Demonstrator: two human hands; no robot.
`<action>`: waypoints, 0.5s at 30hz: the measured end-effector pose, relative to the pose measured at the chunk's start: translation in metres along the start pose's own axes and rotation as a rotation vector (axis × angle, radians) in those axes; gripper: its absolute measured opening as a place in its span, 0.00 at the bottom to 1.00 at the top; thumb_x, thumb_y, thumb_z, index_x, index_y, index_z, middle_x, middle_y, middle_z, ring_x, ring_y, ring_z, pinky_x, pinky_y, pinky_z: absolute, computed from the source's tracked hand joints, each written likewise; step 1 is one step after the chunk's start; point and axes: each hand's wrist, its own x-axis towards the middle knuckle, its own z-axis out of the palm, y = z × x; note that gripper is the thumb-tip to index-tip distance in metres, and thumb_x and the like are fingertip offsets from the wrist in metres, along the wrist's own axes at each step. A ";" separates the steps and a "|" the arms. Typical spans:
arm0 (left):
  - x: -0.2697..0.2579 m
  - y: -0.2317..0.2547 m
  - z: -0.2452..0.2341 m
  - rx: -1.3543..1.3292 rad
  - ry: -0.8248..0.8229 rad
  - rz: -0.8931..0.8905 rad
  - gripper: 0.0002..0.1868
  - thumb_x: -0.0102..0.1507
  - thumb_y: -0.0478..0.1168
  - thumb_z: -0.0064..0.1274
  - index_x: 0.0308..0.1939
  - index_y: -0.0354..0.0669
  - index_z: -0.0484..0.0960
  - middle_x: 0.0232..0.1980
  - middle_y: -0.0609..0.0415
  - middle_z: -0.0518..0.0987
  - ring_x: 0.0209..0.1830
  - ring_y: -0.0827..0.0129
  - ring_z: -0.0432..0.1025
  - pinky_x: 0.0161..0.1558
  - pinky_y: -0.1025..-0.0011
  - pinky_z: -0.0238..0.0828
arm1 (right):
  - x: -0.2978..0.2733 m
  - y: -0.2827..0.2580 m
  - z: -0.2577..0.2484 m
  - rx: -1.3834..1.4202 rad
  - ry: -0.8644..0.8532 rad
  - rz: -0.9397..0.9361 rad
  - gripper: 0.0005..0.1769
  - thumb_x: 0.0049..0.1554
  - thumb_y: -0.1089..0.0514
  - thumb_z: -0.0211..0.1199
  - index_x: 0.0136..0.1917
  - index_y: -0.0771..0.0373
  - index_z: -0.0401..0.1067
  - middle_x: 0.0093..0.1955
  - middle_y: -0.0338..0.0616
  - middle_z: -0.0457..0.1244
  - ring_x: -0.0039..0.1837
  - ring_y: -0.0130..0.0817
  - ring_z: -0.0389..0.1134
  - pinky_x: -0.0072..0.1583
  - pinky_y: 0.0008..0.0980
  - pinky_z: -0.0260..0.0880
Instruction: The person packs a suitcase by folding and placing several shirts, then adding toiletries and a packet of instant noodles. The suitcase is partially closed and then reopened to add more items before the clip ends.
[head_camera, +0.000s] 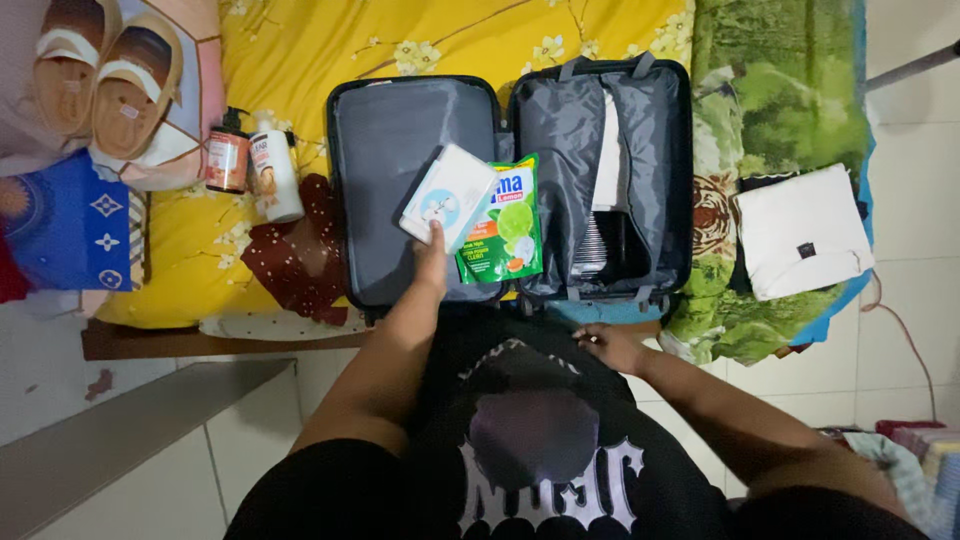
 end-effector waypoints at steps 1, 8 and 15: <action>-0.007 -0.003 0.001 0.073 -0.049 -0.026 0.36 0.67 0.60 0.48 0.66 0.33 0.74 0.64 0.44 0.79 0.61 0.58 0.74 0.60 0.62 0.69 | -0.001 -0.001 0.006 -0.027 0.027 -0.014 0.20 0.62 0.49 0.57 0.65 0.55 0.71 0.65 0.48 0.65 0.65 0.41 0.68 0.67 0.38 0.67; -0.087 -0.016 -0.080 0.698 -1.021 -0.390 0.47 0.65 0.75 0.34 0.76 0.45 0.63 0.78 0.50 0.62 0.78 0.61 0.55 0.76 0.63 0.46 | -0.003 -0.005 0.025 -0.121 0.100 -0.073 0.25 0.65 0.46 0.50 0.72 0.57 0.62 0.74 0.51 0.57 0.75 0.48 0.55 0.74 0.45 0.54; -0.164 0.027 -0.199 0.494 -0.952 -0.537 0.45 0.63 0.71 0.35 0.75 0.47 0.63 0.76 0.51 0.64 0.74 0.61 0.58 0.73 0.63 0.49 | -0.075 0.014 0.041 0.140 0.081 0.294 0.31 0.64 0.41 0.49 0.75 0.56 0.57 0.77 0.52 0.52 0.77 0.51 0.50 0.75 0.50 0.51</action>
